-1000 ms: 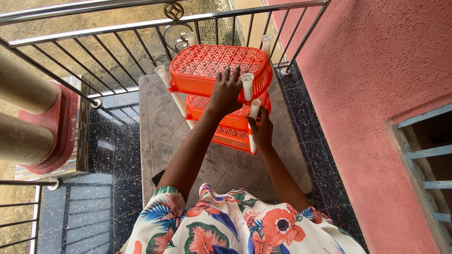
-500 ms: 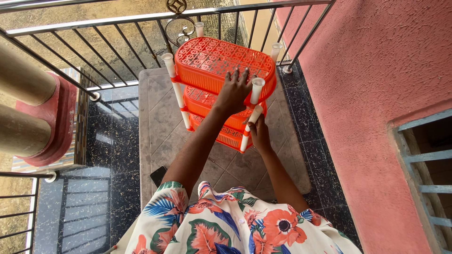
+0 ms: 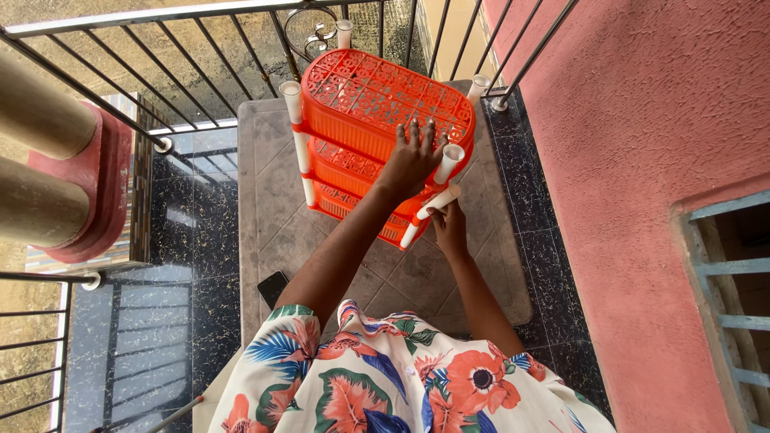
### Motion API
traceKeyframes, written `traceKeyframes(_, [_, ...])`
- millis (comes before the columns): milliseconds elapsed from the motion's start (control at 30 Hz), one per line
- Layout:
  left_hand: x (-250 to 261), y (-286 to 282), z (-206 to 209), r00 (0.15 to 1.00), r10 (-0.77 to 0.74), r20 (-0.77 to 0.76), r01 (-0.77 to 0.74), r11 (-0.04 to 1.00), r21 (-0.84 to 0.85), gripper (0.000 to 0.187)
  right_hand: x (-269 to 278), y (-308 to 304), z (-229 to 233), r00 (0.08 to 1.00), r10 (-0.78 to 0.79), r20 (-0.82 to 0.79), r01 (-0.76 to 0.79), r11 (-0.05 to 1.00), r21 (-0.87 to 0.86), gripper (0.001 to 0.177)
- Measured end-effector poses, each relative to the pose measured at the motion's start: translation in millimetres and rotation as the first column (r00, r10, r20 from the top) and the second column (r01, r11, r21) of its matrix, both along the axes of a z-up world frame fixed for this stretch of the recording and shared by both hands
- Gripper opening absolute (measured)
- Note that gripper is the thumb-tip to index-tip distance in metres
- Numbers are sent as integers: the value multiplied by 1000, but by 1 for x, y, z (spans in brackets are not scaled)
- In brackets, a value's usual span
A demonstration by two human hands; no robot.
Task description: The person assembles a three-tier orange plastic dish rack by inserting white plastic poles into the basket slots. They repeatedly insert and remove the poles to align the tiers, then secure the structure by pushing the poles fully into place.
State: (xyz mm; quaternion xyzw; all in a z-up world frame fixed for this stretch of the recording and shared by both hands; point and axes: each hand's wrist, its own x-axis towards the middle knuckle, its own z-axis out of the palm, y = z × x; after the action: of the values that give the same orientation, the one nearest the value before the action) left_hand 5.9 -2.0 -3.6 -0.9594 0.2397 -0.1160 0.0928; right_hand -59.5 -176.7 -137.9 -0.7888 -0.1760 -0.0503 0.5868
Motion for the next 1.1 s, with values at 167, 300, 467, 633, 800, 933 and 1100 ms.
traceKeyframes(167, [1,-3,11,999,1,32,-1,1000,-6,75,-3,3,6,999,40,2,-40,998,-40,26])
traceKeyframes(300, [-3,-3,25,999,-3,-46,3,1000,14,81,-1,3,4,995,102,1,-102,994,-50,21])
traceKeyframes(467, [-8,-2,27,994,-4,-111,6,1000,16,89,-2,5,2,990,103,-91,-116,982,-151,28])
traceKeyframes(633, [-12,10,7,999,-23,49,24,1000,-19,68,-7,20,-4,991,83,-101,-98,983,-152,35])
traceKeyframes(800, [-25,26,-7,993,-30,117,42,994,-106,68,-18,25,-15,993,122,8,-121,988,-97,25])
traceKeyframes(933, [-47,33,-16,991,-22,130,54,968,-244,66,-22,11,-31,995,99,19,-99,995,29,27])
traceKeyframes(1100, [-85,40,-26,992,10,127,31,949,-314,70,-35,3,-51,983,101,-154,-77,984,158,42])
